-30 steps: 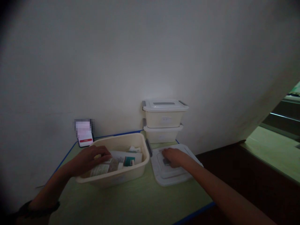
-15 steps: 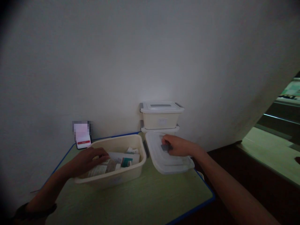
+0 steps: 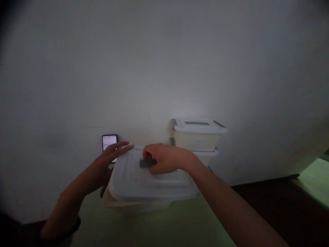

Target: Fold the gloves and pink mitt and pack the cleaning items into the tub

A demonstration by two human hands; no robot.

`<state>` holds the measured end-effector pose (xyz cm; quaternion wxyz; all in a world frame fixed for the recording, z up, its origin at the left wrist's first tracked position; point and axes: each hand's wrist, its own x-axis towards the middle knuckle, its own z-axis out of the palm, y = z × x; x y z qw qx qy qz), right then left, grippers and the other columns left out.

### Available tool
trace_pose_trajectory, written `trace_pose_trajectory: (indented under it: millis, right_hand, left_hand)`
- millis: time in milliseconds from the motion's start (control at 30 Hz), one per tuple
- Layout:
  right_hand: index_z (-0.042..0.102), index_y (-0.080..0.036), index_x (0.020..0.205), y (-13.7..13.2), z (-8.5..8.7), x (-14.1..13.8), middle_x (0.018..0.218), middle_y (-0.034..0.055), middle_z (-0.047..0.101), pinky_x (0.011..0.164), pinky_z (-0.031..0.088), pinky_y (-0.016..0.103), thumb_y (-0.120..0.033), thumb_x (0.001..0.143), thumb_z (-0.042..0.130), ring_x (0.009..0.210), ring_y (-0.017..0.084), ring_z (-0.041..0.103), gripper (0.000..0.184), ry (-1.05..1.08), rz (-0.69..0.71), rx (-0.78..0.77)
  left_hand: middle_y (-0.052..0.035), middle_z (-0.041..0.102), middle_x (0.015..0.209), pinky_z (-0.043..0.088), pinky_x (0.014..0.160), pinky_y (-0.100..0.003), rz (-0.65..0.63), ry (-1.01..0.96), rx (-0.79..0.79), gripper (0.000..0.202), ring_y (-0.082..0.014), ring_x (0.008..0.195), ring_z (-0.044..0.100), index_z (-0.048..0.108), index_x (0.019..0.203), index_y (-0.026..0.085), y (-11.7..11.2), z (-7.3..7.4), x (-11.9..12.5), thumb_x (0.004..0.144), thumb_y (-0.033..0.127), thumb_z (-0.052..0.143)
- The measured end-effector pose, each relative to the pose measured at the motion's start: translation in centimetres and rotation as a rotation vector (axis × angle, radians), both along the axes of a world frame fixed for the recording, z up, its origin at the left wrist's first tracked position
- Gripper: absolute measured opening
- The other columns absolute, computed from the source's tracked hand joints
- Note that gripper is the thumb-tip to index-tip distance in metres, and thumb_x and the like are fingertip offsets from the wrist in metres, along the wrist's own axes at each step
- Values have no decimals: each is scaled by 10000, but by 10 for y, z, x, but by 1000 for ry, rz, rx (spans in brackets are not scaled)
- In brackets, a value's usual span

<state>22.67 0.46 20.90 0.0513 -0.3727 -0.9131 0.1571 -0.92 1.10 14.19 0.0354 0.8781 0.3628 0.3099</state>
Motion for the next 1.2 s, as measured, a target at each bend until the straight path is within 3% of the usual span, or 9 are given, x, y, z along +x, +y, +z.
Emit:
trace_pose_trajectory:
  millis: [133,200,300,400,600,800,900,1033,1200]
  right_hand:
    - [546,-176,1022,15,-8,-5,979,58,608,720,434,263,-177,732,531,842,159,553,290,134,-2,-46]
    - [545,-181,1067,23,-17,6,1035,75,603,779,438,295,-307,816,489,905,177,558,286,209,-76,-47]
    - [531,-186,1131,32,-34,25,1138,94,575,853,428,346,-430,851,419,1024,213,532,388,311,-280,-110]
    - [533,-174,1150,38,-49,38,1182,107,567,872,432,357,-477,894,276,1044,216,541,473,409,-506,-295]
    - [552,-135,1099,38,-56,44,1039,140,636,618,489,279,-583,865,197,808,195,616,618,594,-735,-551]
    - [492,-231,1209,28,-52,58,1091,103,632,384,393,199,-444,841,366,693,161,624,444,664,-591,-714]
    - [547,-197,1170,33,-55,63,1105,110,632,403,411,205,-399,846,359,686,153,622,426,619,-583,-640]
    - [565,-165,1155,49,-71,67,1098,91,642,686,500,272,-248,805,450,855,175,623,377,587,-635,-480]
    - [609,-139,1091,56,-93,67,1072,76,661,849,456,333,-224,804,446,941,196,612,341,486,-598,-384]
  left_hand:
    - [-71,630,1138,470,873,-337,101,-64,-26,334,-203,1013,598,595,1117,212,24,-9,-27,855,239,389]
    - [-63,691,1011,496,790,-288,193,-91,-59,332,-199,899,645,637,1048,183,31,-11,-39,861,295,386]
    - [-20,726,812,487,648,-227,294,-114,-69,325,-168,704,661,680,925,192,35,-13,-49,852,369,418]
    - [3,718,711,456,578,-195,336,-155,-38,304,-135,610,637,690,855,193,36,-12,-51,835,383,453]
    - [-1,724,688,484,564,-205,361,-361,-55,281,-144,621,658,688,740,182,33,-12,-41,792,386,502]
    - [-8,729,680,525,609,-253,423,-514,-95,261,-179,665,679,695,772,168,32,-17,-29,784,357,516]
    - [-24,736,831,532,734,-314,313,-456,-165,264,-208,808,676,701,854,179,35,-19,-27,783,347,509]
    - [-58,640,1130,458,917,-371,56,-292,-305,352,-219,1035,600,644,1055,175,41,-25,-28,743,292,532]
    - [-32,614,1170,426,952,-373,16,-115,-425,375,-208,1063,583,620,1099,202,45,-32,-32,752,308,524]
